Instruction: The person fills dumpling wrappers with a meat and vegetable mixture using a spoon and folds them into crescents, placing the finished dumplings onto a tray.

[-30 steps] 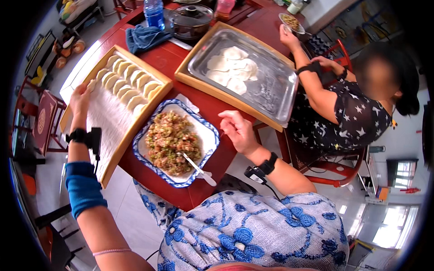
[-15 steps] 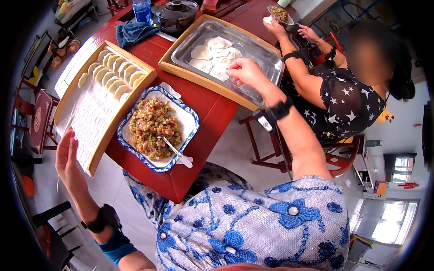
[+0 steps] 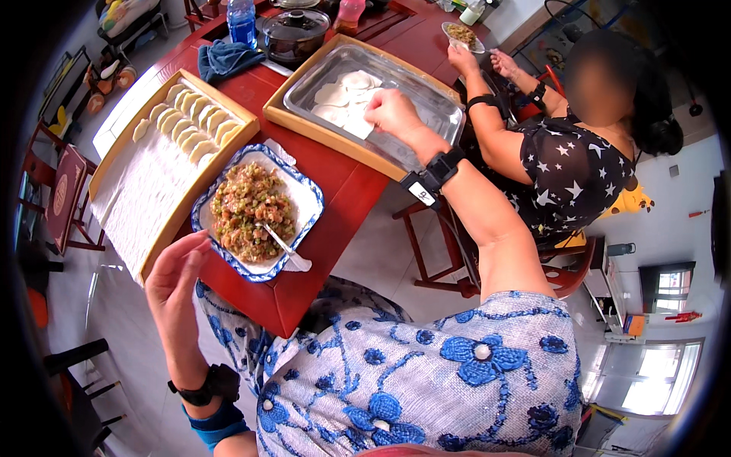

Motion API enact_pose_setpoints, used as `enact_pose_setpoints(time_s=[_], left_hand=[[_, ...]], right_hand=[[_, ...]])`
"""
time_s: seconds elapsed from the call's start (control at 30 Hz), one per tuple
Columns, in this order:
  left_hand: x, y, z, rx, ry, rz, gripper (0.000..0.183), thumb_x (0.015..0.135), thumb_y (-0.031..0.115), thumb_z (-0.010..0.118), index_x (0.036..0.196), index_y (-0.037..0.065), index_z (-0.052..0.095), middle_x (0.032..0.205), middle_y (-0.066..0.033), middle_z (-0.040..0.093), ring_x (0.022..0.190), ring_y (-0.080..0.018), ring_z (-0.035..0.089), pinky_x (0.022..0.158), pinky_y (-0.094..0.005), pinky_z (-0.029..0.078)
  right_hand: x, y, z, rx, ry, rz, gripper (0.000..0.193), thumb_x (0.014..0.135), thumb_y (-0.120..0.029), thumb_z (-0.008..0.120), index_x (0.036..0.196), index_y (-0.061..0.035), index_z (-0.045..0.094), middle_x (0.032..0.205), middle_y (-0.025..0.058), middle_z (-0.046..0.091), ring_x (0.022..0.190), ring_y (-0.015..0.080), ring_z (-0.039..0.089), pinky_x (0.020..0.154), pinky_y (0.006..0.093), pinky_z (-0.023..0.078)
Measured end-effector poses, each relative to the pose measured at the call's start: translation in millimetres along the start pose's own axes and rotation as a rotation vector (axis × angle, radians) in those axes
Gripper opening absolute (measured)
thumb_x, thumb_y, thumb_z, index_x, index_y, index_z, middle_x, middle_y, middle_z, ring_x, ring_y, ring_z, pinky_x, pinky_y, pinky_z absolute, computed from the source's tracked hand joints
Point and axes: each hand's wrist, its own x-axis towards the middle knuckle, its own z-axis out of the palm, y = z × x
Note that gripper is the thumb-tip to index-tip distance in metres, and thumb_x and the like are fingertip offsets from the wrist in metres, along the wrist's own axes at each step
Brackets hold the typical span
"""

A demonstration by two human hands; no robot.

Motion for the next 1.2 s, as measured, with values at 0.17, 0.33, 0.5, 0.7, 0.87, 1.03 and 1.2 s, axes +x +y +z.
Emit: enact_pose_setpoints(time_s=[0.17,0.33,0.5,0.7,0.87,1.03,1.2], left_hand=[[-3.9,11.5,36.1,-0.193,-0.198,-0.12,0.024,0.095,0.012,0.06,0.114,-0.001,0.065,0.109,-0.0106,0.068,0.103,-0.0169,0.064,0.092,-0.0299,0.05],[1.5,7.2,85.5,-0.678,-0.319,-0.293,0.046,0.095,0.018,0.062,0.137,0.003,0.048,0.128,-0.011,0.059,0.118,-0.0195,0.056,0.1,-0.0345,0.045],[8.7,-0.7,98.6,-0.912,0.013,-0.155,0.035,0.1,0.02,0.054,0.13,0.002,0.051,0.126,-0.0111,0.06,0.116,-0.0208,0.059,0.1,-0.0364,0.048],[2.1,-10.5,57.4,-0.865,0.171,-0.075,0.033,0.095,-0.001,0.056,0.127,-0.004,0.049,0.128,-0.0214,0.057,0.119,-0.0313,0.058,0.103,-0.0387,0.049],[-5.4,-22.2,41.6,-0.698,0.192,-0.135,0.047,0.087,-0.007,0.063,0.131,-0.003,0.047,0.128,-0.0218,0.057,0.117,-0.0319,0.06,0.103,-0.0379,0.049],[-8.5,-19.0,45.6,-0.661,0.151,-0.147,0.042,0.092,-0.001,0.059,0.131,-0.004,0.046,0.127,-0.0221,0.057,0.12,-0.0318,0.058,0.105,-0.0393,0.047],[-11.9,-26.8,31.9,-0.855,0.145,-0.161,0.038,0.098,0.007,0.052,0.131,-0.008,0.043,0.129,-0.0246,0.055,0.123,-0.0347,0.055,0.105,-0.0427,0.046]], right_hand=[[-52.1,-88.3,-6.1,0.974,-0.102,-0.14,0.025,0.082,0.003,0.068,0.105,-0.0001,0.057,0.092,0.0072,0.064,0.08,0.0145,0.066,0.068,0.0284,0.058],[-135.4,-159.5,24.4,1.338,-0.314,-0.162,0.034,0.084,0.001,0.07,0.113,-0.001,0.052,0.098,0.0047,0.061,0.091,0.0107,0.062,0.081,0.0268,0.055],[-179.2,-161.1,48.0,1.266,-0.378,-0.19,0.031,0.088,0.002,0.065,0.115,-0.001,0.051,0.099,0.0048,0.061,0.089,0.0098,0.062,0.08,0.024,0.053],[-190.5,-104.1,40.3,0.425,-0.041,-0.603,0.036,0.087,0.001,0.065,0.12,-0.0025,0.052,0.092,0.0071,0.063,0.079,0.0156,0.065,0.071,0.0274,0.053],[-201.0,-75.3,68.5,-0.028,0.023,-1.035,0.056,0.077,-0.004,0.07,0.129,-0.0097,0.052,0.083,0.0037,0.059,0.073,0.0209,0.059,0.061,0.0327,0.052],[-199.5,-94.8,87.0,0.086,0.045,-1.042,0.046,0.077,-0.006,0.071,0.121,-0.007,0.058,0.086,0.0045,0.06,0.077,0.0223,0.061,0.064,0.033,0.053],[-186.3,-107.3,76.1,0.186,0.133,-1.046,0.022,0.083,-0.003,0.069,0.105,-0.0024,0.063,0.09,0.0086,0.065,0.074,0.0241,0.065,0.065,0.0324,0.055]])
